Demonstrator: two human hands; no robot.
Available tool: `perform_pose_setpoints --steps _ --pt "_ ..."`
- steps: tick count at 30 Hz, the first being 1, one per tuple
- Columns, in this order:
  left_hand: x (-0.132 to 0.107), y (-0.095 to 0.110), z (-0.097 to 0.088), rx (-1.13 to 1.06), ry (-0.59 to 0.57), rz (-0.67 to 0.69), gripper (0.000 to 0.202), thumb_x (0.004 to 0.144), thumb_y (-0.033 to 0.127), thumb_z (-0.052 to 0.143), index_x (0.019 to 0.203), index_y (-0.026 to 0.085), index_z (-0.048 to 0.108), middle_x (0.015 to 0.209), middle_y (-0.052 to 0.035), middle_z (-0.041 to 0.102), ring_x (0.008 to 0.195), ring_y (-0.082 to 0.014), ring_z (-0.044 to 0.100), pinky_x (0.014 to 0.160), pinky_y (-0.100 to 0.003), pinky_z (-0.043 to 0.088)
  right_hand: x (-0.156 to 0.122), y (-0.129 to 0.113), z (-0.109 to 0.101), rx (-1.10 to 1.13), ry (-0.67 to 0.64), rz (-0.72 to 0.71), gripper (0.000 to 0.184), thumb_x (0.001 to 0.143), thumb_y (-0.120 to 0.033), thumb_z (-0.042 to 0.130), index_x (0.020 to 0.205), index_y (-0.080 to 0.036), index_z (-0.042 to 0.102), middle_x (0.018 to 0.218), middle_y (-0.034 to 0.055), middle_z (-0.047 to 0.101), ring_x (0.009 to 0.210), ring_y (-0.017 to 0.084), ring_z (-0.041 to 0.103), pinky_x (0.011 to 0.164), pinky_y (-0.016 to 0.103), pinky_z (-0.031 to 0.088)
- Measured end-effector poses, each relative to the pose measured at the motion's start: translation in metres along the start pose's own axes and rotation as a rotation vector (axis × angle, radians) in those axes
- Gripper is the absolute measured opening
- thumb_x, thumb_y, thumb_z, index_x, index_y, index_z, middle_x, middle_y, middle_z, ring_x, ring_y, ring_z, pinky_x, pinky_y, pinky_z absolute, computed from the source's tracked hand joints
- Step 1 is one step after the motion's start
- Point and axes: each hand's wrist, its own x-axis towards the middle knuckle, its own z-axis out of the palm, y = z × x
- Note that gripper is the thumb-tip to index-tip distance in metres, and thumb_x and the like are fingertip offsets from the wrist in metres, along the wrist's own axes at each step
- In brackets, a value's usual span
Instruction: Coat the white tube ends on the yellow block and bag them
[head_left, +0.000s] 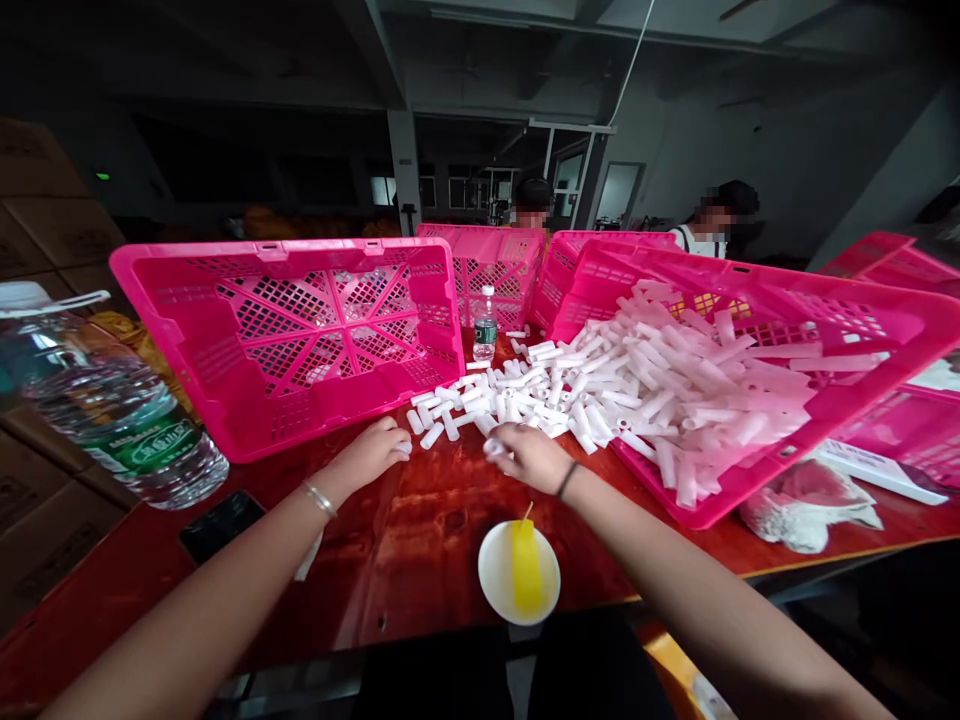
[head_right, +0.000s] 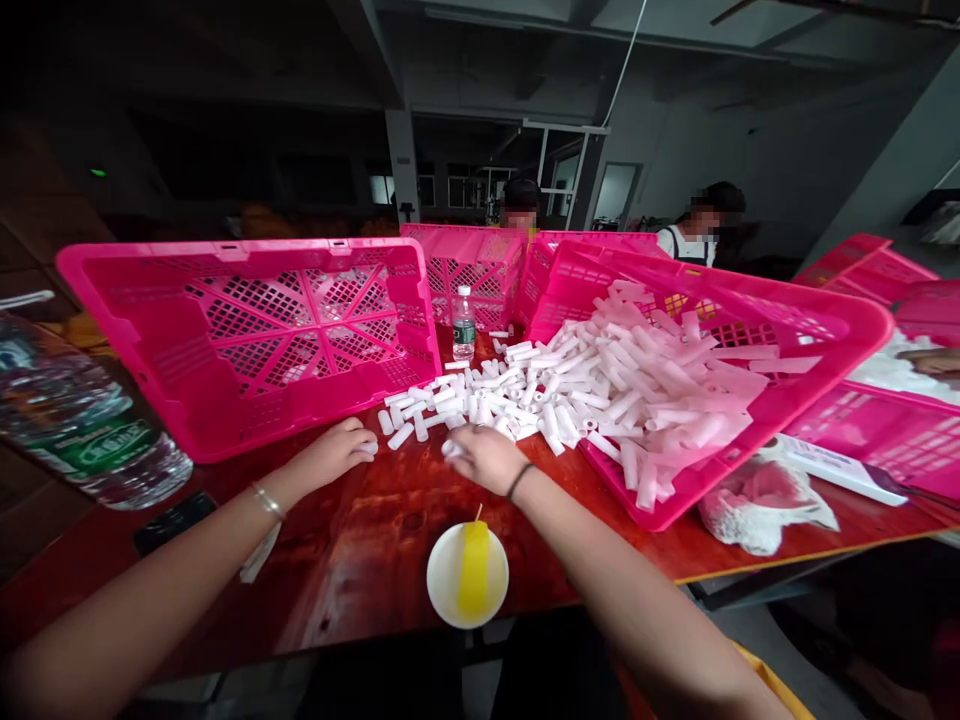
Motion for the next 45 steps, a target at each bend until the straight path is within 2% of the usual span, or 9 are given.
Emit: perform_pose_setpoints --steps 5,9,13,19,23,31,37,42,45 --pt "-0.061 0.020 0.018 -0.093 -0.086 -0.025 0.014 0.082 0.031 0.050 0.089 0.019 0.050 0.081 -0.0005 0.059 0.075 -0.0157 0.057 0.071 -0.028 0.047 -0.097 -0.023 -0.044 0.309 0.504 0.325 0.008 0.089 -0.027 0.050 0.092 -0.019 0.048 0.072 -0.0007 0.053 0.058 0.012 0.051 0.052 0.023 0.043" --pt "-0.103 0.044 0.039 0.122 -0.212 0.031 0.036 0.074 0.009 0.044 0.106 0.020 0.054 0.105 -0.0081 0.061 0.099 -0.0222 0.059 0.086 -0.036 0.047 -0.135 -0.057 -0.034 0.414 0.164 0.285 0.014 0.086 -0.017 0.054 0.100 -0.020 0.055 0.083 0.0031 0.062 0.070 0.015 0.061 0.061 0.025 0.051" --pt "-0.116 0.074 0.051 0.331 -0.184 -0.013 0.035 0.071 0.000 0.037 0.092 0.018 0.060 0.098 -0.0109 0.061 0.097 -0.0260 0.060 0.087 -0.042 0.047 -0.141 -0.059 -0.008 0.282 0.089 0.100 0.026 0.089 -0.013 0.049 0.112 -0.022 0.060 0.106 0.0100 0.063 0.097 0.021 0.062 0.084 0.034 0.053" --pt "-0.130 0.101 0.077 -0.093 -0.264 0.089 0.041 0.072 0.035 0.071 0.104 0.021 0.049 0.140 -0.0147 0.040 0.125 -0.0294 0.045 0.099 -0.044 0.043 -0.150 -0.053 0.004 0.328 0.106 0.081 0.031 0.090 -0.016 0.050 0.120 -0.022 0.056 0.111 0.0121 0.060 0.105 0.023 0.059 0.087 0.039 0.053" --pt "-0.132 0.101 0.097 -0.162 -0.240 0.075 0.073 0.051 0.041 0.086 0.110 0.021 0.048 0.142 -0.0169 0.039 0.129 -0.0346 0.039 0.102 -0.052 0.040 -0.151 -0.059 0.007 0.423 0.161 0.283 0.021 0.093 -0.024 0.049 0.111 -0.020 0.060 0.100 0.0101 0.066 0.091 0.021 0.064 0.081 0.036 0.056" --pt "-0.131 0.101 0.104 -0.186 -0.137 0.052 0.065 0.050 0.030 0.085 0.106 0.022 0.053 0.130 -0.0120 0.053 0.120 -0.0311 0.050 0.099 -0.047 0.043 -0.154 -0.060 0.018 0.242 0.226 -0.068 0.030 0.090 -0.009 0.046 0.111 -0.023 0.062 0.102 0.0111 0.058 0.101 0.022 0.059 0.082 0.036 0.055" --pt "-0.133 0.102 0.104 -0.180 -0.139 0.053 0.062 0.051 0.029 0.086 0.102 0.021 0.051 0.131 -0.0127 0.052 0.120 -0.0306 0.049 0.100 -0.047 0.042 -0.157 -0.066 0.017 0.417 0.183 0.269 0.023 0.092 -0.022 0.051 0.115 -0.022 0.056 0.097 0.0092 0.063 0.089 0.021 0.063 0.078 0.036 0.056" --pt "-0.133 0.100 0.106 -0.179 -0.134 0.069 0.061 0.054 0.032 0.084 0.104 0.021 0.050 0.130 -0.0126 0.052 0.120 -0.0305 0.049 0.101 -0.048 0.041 -0.156 -0.067 0.015 0.305 0.221 0.022 0.022 0.091 -0.015 0.048 0.104 -0.023 0.064 0.100 0.0105 0.058 0.099 0.022 0.059 0.081 0.037 0.054" --pt "-0.133 0.099 0.106 -0.179 -0.143 0.064 0.062 0.055 0.033 0.084 0.105 0.022 0.049 0.132 -0.0125 0.051 0.122 -0.0304 0.048 0.102 -0.048 0.040 -0.156 -0.067 0.014 0.461 0.181 0.163 0.023 0.091 -0.022 0.050 0.114 -0.023 0.057 0.097 0.0087 0.060 0.091 0.020 0.062 0.076 0.034 0.056"
